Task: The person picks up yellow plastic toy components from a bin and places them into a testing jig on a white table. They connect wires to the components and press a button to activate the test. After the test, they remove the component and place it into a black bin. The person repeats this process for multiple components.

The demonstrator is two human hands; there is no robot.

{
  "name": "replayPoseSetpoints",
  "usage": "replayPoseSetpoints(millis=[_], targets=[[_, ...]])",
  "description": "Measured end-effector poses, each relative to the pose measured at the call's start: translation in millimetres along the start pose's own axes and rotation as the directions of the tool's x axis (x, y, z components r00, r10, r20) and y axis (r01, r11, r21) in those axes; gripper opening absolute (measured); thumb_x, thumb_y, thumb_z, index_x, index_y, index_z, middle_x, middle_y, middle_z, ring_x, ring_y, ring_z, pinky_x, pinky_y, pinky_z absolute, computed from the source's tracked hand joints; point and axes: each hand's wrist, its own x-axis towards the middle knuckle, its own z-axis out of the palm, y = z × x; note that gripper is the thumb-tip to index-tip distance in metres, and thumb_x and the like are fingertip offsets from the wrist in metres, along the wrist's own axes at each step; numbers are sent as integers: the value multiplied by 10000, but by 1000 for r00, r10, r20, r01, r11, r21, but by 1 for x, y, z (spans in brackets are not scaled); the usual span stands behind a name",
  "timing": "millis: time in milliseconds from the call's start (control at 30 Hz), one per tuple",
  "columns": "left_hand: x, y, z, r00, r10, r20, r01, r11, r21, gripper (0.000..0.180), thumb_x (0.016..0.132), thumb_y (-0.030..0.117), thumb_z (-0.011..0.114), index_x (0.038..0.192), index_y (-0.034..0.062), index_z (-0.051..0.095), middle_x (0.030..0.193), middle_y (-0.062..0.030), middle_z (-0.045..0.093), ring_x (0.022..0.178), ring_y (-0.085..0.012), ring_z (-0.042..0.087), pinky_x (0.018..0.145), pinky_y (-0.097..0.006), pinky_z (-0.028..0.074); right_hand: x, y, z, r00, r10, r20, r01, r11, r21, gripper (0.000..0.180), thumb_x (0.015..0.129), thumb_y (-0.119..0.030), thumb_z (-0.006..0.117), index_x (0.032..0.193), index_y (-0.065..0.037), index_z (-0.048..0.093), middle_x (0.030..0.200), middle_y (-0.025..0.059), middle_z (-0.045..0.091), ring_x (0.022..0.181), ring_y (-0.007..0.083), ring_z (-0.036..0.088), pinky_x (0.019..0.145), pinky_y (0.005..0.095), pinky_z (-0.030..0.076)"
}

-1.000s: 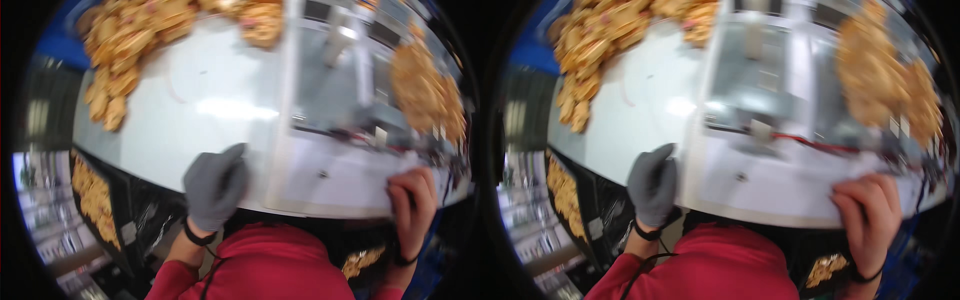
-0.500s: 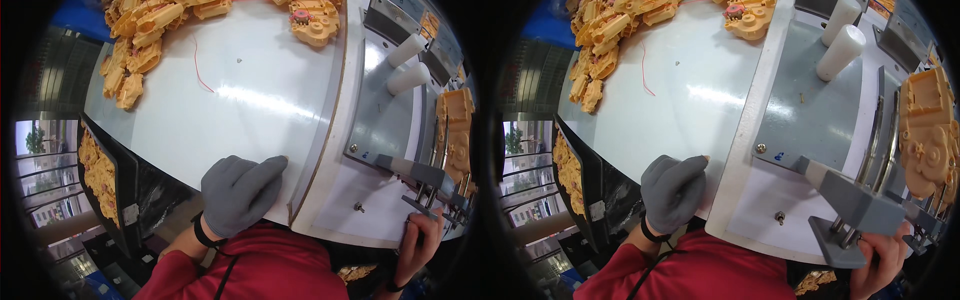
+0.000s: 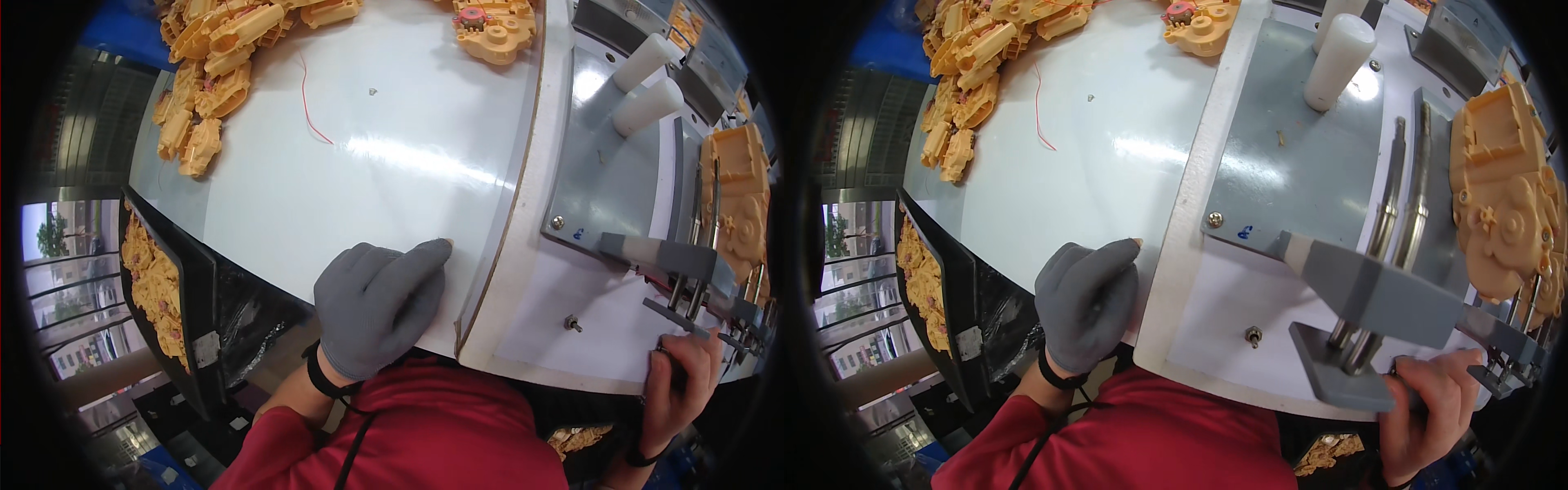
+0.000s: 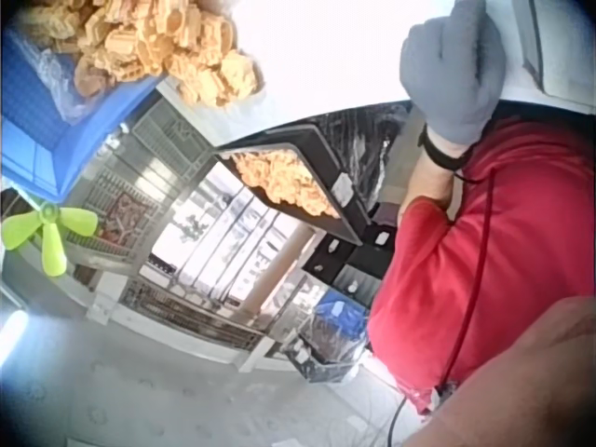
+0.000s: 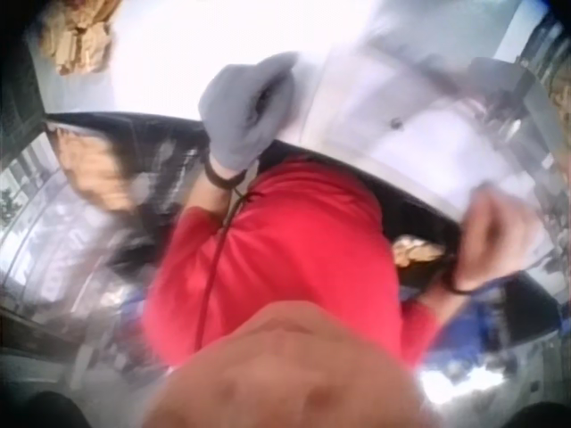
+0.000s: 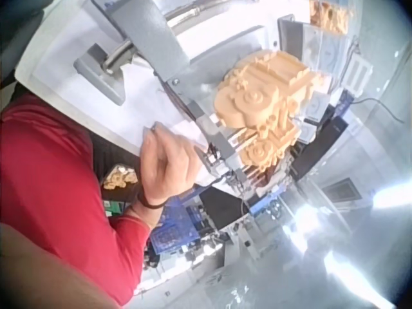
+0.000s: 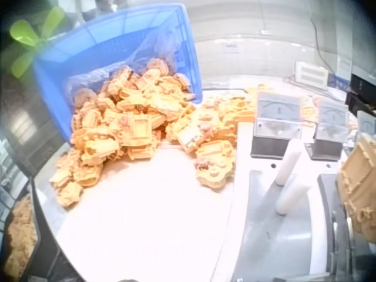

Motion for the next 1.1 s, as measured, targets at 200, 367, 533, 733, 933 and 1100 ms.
replayPoseSetpoints(millis=[200, 367, 533, 733, 933, 1100], targets=[[-1, 1, 0, 1000, -9, 6, 9, 1000, 20, 344, 732, -90, 676, 1052, 34, 695, 663, -60, 583, 555, -200, 513, 533, -329, 411, 3, -4, -2, 999, 37, 15, -38, 998, 44, 255, 703, -8, 741, 949, -26, 678, 867, 100, 602, 868, 287, 572, 1136, 499, 284], [-2, 0, 2, 1000, 0, -23, 0, 1000, 22, 337, 748, -92, 678, 1058, 41, 696, 664, -61, 581, 552, -201, 511, 532, -327, 409, 5, -7, 1, 999, 52, 3, -52, 998, 32, 265, 686, -2, 760, 937, -26, 678, 874, 104, 585, 850, 271, 566, 1067, 466, 345], [-3, -2, 5, 998, 0, -64, 2, 1000, 31, 325, 734, 14, 734, 1047, 97, 714, 648, -39, 566, 538, -212, 515, 506, -335, 404, 8, -10, 1, 998, 60, -4, -60, 997, 55, 257, 687, -6, 771, 926, -24, 677, 857, 104, 588, 834, 265, 560, 1013, 436, 377], [-3, -3, 7, 997, 12, -76, -9, 999, 44, 325, 732, 10, 734, 1045, 97, 715, 644, -36, 563, 540, -210, 513, 508, -331, 403, 10, -12, 2, 999, 34, -14, -33, 999, 37, 252, 691, -2, 773, 924, -23, 678, 843, 98, 594, 824, 257, 562, 1006, 431, 383], [-2, 3, 3, 999, -8, -36, 9, 999, 38, 327, 756, -81, 687, 1058, 44, 697, 671, -77, 585, 570, -218, 522, 549, -337, 420, 10, -12, 2, 999, 33, -9, -33, 998, 46, 257, 693, -5, 782, 929, -29, 682, 853, 95, 587, 820, 255, 561, 1003, 429, 383], [-3, 3, 5, 999, -23, -40, 24, 999, 22, 325, 756, -81, 685, 1057, 40, 697, 668, -74, 580, 576, -209, 523, 551, -334, 418, 10, -11, 2, 1000, 15, -3, -15, 998, 68, 261, 693, 0, 789, 928, -38, 683, 859, 91, 569, 806, 252, 555, 906, 404, 421]])
